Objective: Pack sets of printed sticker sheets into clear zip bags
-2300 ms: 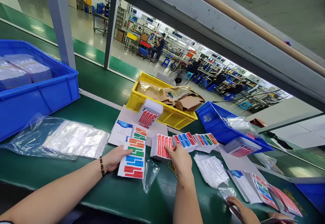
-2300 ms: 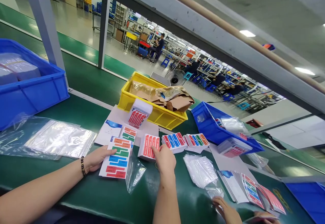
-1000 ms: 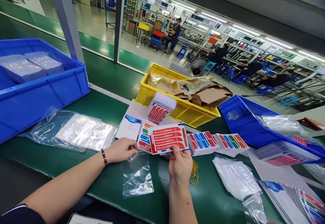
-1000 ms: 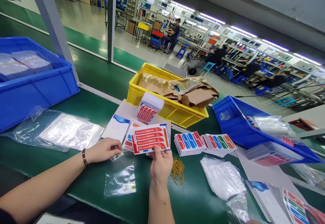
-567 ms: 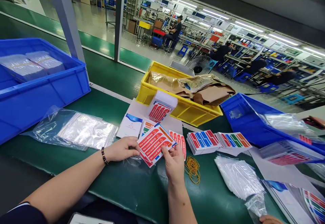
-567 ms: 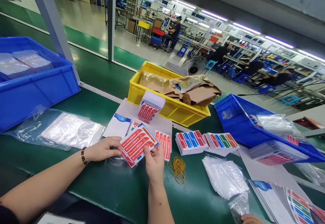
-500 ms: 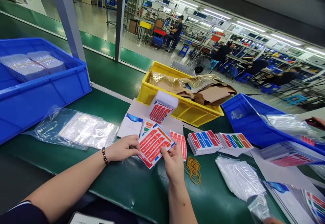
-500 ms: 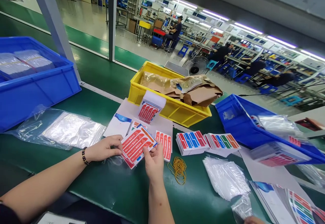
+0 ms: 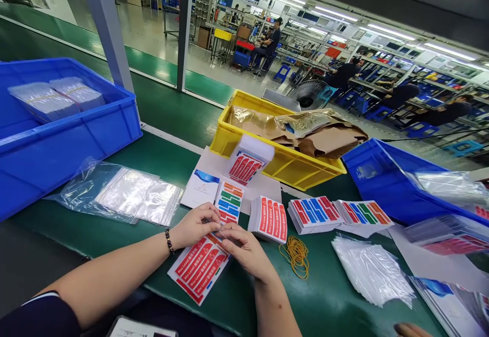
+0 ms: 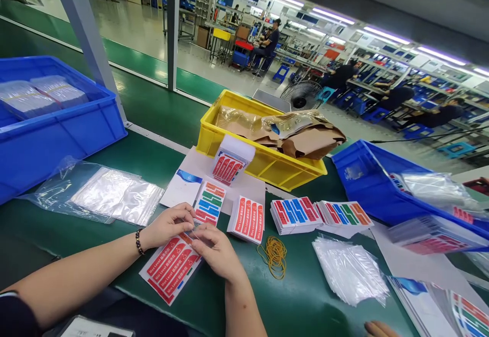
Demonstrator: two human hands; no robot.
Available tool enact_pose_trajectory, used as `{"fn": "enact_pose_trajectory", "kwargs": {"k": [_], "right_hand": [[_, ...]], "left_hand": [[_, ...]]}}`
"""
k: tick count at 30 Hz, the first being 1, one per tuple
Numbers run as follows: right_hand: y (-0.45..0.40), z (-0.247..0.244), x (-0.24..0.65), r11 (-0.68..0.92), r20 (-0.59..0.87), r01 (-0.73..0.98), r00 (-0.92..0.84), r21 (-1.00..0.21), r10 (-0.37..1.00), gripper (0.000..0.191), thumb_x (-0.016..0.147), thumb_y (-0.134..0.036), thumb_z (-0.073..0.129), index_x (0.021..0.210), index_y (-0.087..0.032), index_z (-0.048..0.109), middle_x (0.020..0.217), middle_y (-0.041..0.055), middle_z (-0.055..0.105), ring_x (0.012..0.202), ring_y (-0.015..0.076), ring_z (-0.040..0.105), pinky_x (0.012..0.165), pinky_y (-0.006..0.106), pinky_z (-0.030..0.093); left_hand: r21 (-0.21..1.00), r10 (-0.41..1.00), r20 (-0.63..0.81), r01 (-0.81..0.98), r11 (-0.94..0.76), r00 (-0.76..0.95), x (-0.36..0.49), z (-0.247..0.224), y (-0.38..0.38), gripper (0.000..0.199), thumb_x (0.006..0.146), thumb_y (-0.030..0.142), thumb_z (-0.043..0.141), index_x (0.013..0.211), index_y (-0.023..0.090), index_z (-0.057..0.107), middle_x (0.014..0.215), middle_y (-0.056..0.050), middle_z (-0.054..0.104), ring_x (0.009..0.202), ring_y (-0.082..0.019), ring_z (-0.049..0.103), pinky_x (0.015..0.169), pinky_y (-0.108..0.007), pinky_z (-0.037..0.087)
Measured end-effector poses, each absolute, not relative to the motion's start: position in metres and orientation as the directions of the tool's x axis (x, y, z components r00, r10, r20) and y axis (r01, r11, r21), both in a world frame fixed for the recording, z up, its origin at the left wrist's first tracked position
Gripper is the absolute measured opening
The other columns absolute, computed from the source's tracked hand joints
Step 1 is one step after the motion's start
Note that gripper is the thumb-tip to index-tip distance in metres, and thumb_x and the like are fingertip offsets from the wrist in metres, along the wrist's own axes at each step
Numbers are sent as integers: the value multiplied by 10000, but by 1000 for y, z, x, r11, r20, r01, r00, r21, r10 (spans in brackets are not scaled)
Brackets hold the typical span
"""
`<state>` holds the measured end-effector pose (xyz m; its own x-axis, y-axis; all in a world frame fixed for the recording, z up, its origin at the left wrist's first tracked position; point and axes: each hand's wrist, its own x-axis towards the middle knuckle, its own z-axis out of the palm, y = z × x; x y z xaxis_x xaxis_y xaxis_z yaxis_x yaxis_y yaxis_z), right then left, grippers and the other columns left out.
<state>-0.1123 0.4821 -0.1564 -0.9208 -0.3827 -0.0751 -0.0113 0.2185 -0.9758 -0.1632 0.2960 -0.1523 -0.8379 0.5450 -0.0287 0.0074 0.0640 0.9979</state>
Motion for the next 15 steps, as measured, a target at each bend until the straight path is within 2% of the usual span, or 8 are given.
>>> {"fn": "enact_pose_trajectory", "kwargs": {"k": [2,4,6,9,15], "right_hand": [[482,-159,-112,196,-114,48,-932,-979,-343,257,831,-410,569,944,-213,689,945,59,622,906,189,570,829,330,437],[483,-164,-113,149,-166,130,-949,-980,-266,267,804,-414,596,926,-193,685,913,59,624,858,183,570,794,319,434],[482,-169,-114,67,-225,215,-952,-974,-208,307,754,-416,650,950,-179,661,821,40,606,766,157,551,728,290,428],[481,-170,-115,-30,-280,289,-944,-957,-175,400,686,-402,710,991,-163,610,698,-3,543,643,112,486,633,243,390],[481,-166,-116,31,-345,345,-922,-938,-173,376,646,-420,717,853,-132,593,705,15,547,644,123,467,629,257,365]], "left_hand": [[993,547,-115,-102,54,-829,-163,-153,297,193,728,310,628,823,142,627,884,-50,553,825,-164,528,790,-290,407],[958,565,-258,-281,46,-784,-164,-152,297,335,658,315,686,925,136,594,849,-41,591,760,-158,545,735,-287,424],[917,574,-361,-393,74,-735,-166,-151,297,335,615,328,701,851,119,589,752,-29,601,685,-150,540,671,-271,420],[925,532,-375,-344,162,-759,-167,-150,297,250,632,354,649,669,118,578,637,-18,573,616,-138,504,602,-254,388],[948,500,-317,-253,193,-806,-167,-149,298,224,650,349,595,657,126,572,665,-27,584,638,-145,512,623,-262,398]]}}
